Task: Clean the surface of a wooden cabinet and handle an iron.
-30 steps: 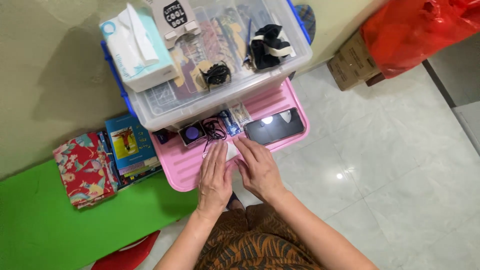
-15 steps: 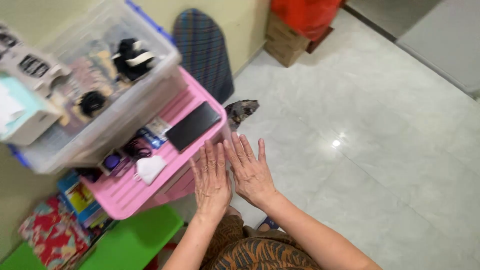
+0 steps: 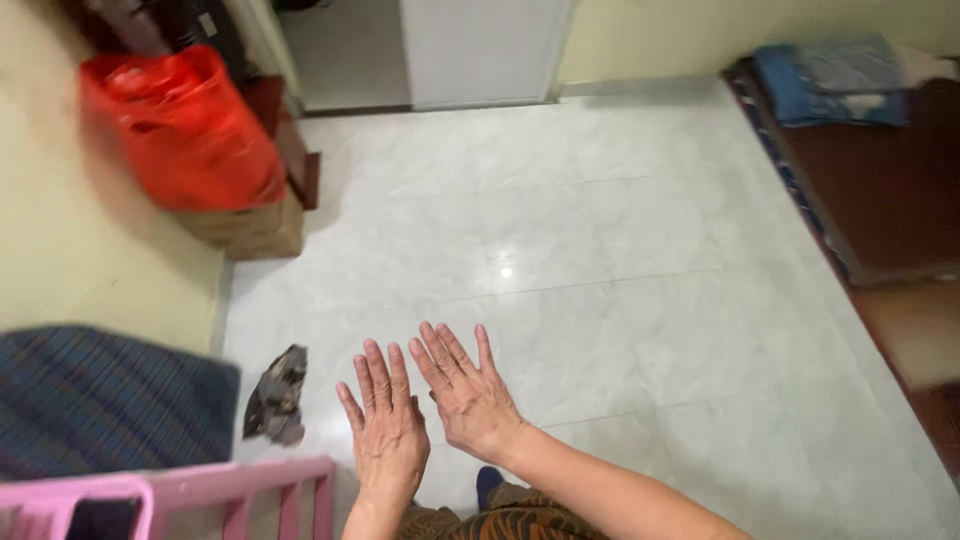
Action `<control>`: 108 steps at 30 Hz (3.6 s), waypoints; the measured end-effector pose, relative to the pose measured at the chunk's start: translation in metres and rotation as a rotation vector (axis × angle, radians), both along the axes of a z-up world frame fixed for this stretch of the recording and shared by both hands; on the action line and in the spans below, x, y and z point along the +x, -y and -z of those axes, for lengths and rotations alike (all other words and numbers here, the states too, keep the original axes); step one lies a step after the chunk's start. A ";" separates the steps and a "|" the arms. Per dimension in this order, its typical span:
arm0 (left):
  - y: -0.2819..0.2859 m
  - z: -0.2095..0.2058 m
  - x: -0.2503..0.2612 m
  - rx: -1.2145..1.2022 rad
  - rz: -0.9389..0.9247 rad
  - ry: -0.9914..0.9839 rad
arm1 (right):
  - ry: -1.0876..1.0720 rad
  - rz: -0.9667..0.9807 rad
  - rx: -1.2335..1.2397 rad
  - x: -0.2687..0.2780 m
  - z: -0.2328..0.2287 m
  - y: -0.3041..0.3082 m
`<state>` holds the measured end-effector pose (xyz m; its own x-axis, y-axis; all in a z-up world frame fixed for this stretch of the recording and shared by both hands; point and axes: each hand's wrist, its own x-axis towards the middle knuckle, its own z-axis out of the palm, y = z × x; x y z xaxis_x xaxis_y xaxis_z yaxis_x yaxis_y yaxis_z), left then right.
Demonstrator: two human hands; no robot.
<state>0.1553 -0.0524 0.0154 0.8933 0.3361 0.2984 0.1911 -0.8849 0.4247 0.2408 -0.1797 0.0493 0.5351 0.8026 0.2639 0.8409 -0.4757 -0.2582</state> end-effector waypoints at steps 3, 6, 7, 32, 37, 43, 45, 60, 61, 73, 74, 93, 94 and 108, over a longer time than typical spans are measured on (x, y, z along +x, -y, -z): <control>0.004 -0.007 0.022 -0.001 0.124 -0.008 | -0.051 0.119 -0.019 0.005 -0.009 0.015; 0.004 -0.007 0.044 0.014 0.267 0.006 | -0.063 0.251 0.036 0.000 -0.011 0.026; 0.003 -0.006 0.051 0.013 0.317 0.014 | -0.055 0.301 0.036 -0.003 -0.012 0.027; 0.215 -0.017 0.163 0.095 1.125 0.031 | -0.071 1.164 0.132 -0.014 -0.033 0.205; 0.287 -0.024 0.185 0.098 1.210 0.050 | -0.046 1.220 0.143 -0.001 -0.033 0.272; 0.372 -0.024 0.190 0.065 1.236 0.105 | -0.026 1.232 0.127 -0.004 -0.031 0.347; 0.396 -0.020 0.193 0.080 1.280 0.048 | -0.026 1.253 0.174 -0.005 -0.036 0.369; 0.545 -0.001 0.275 0.063 1.415 -0.034 | -0.047 1.489 0.145 0.061 0.016 0.494; 0.554 -0.002 0.287 0.055 1.420 -0.034 | -0.046 1.494 0.138 0.074 0.014 0.501; 0.638 0.002 0.450 0.131 1.448 -0.121 | -0.005 1.523 0.195 0.232 0.022 0.582; 0.644 0.010 0.458 0.149 1.437 -0.128 | 0.019 1.509 0.164 0.237 0.032 0.589; 0.888 0.069 0.580 0.120 1.259 0.351 | 0.170 1.437 0.067 0.362 0.081 0.842; 0.907 0.064 0.588 0.114 1.259 0.359 | 0.177 1.438 0.061 0.369 0.079 0.860; 1.091 0.147 0.674 0.147 0.997 0.823 | 0.959 1.688 -0.182 0.464 0.166 1.018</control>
<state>0.8297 -1.1430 -0.1318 0.2762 -0.4447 0.8520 -0.8404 -0.5419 -0.0104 0.7047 -1.1975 -0.1169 0.4129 -0.2509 0.8755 -0.6245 -0.7778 0.0716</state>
